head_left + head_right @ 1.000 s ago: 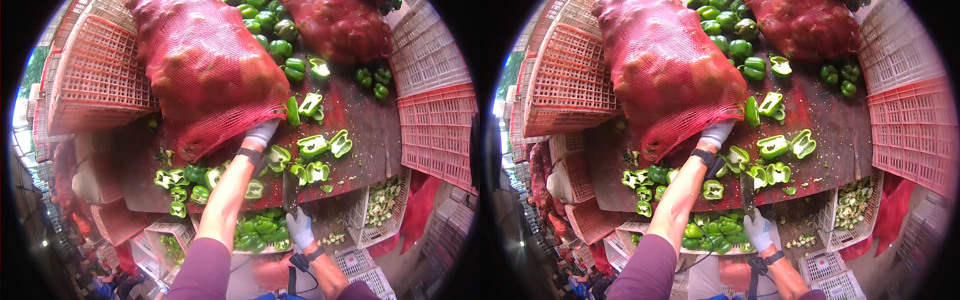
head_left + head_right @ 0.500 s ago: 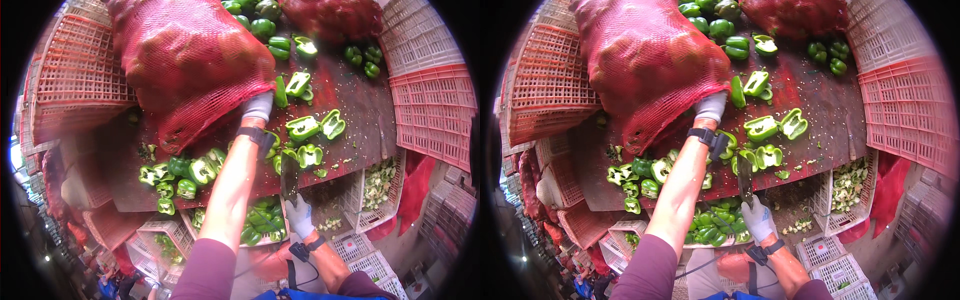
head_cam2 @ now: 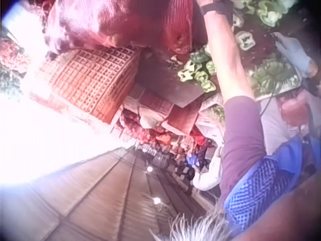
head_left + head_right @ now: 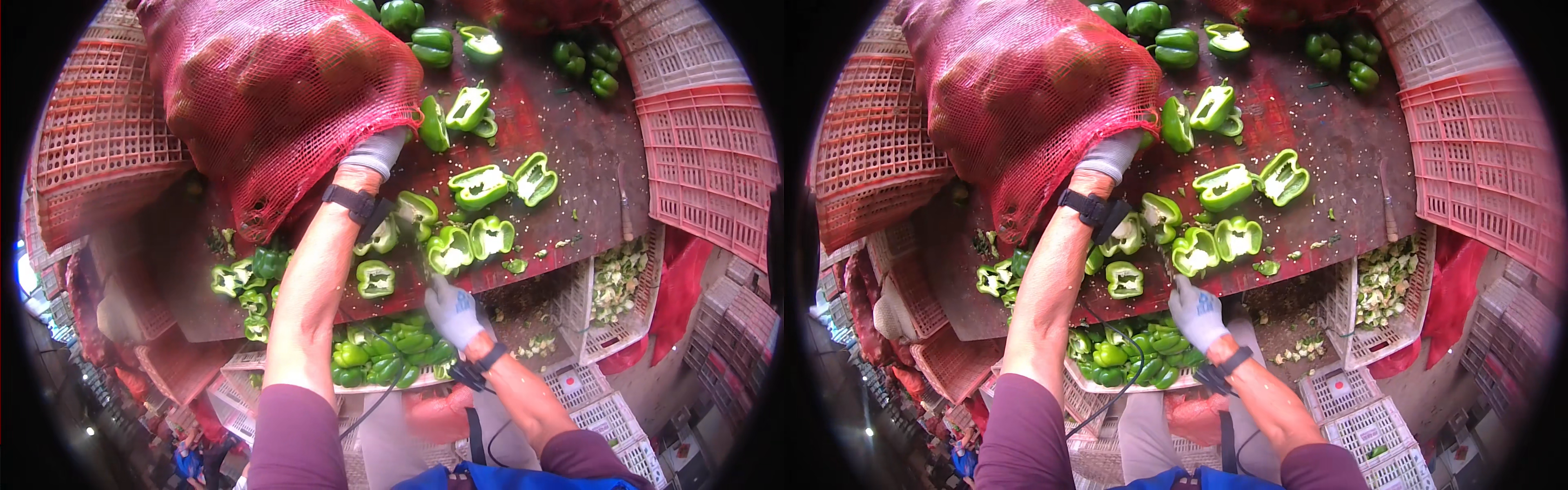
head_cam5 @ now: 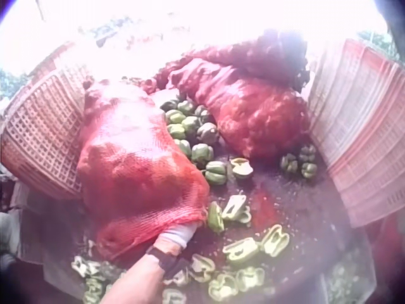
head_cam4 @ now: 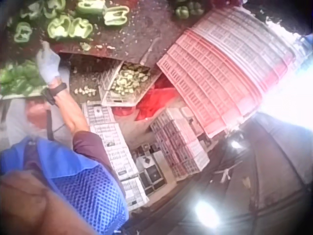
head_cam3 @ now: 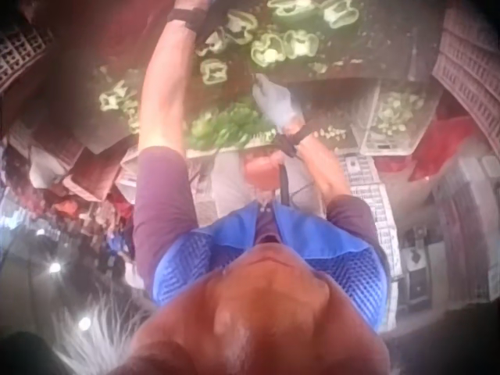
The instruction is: Cutting and sorting green bell peppers at a processing table.
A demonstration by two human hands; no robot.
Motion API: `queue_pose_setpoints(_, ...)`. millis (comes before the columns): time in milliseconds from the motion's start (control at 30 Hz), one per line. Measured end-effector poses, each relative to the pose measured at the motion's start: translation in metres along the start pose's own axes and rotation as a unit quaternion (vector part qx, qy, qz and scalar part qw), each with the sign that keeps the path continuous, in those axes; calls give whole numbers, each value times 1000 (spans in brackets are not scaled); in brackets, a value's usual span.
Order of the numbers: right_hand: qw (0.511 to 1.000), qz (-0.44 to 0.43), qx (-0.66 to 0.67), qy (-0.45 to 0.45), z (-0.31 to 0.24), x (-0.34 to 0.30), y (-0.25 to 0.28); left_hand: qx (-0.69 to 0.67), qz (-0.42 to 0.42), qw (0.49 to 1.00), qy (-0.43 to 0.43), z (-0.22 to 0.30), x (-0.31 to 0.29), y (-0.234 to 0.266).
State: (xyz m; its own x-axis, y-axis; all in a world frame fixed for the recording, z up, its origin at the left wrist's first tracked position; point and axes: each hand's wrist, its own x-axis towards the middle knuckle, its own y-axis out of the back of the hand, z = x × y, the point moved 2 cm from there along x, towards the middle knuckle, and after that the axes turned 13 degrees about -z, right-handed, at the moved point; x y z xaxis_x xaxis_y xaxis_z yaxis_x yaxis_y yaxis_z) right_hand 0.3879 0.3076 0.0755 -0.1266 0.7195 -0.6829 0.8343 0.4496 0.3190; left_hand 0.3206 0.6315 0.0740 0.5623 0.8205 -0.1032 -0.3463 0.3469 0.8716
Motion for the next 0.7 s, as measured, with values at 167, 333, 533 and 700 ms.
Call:
queue_pose_setpoints(167, 998, 40, 4, -37, 4, 32, 17, 19, -17, 1000, 4, -3, -2, 1)
queue_pose_setpoints(333, 984, 115, 92, -98, 26, 30, 82, 30, 1, 999, 19, -6, -1, 3)
queue_pose_setpoints(533, 962, 177, 170, -118, 61, 27, 169, -89, -47, 989, 111, 26, 25, 7)
queue_pose_setpoints(700, 961, 233, 99, -110, 80, 32, 167, -166, 39, 982, 76, 3, 23, -22)
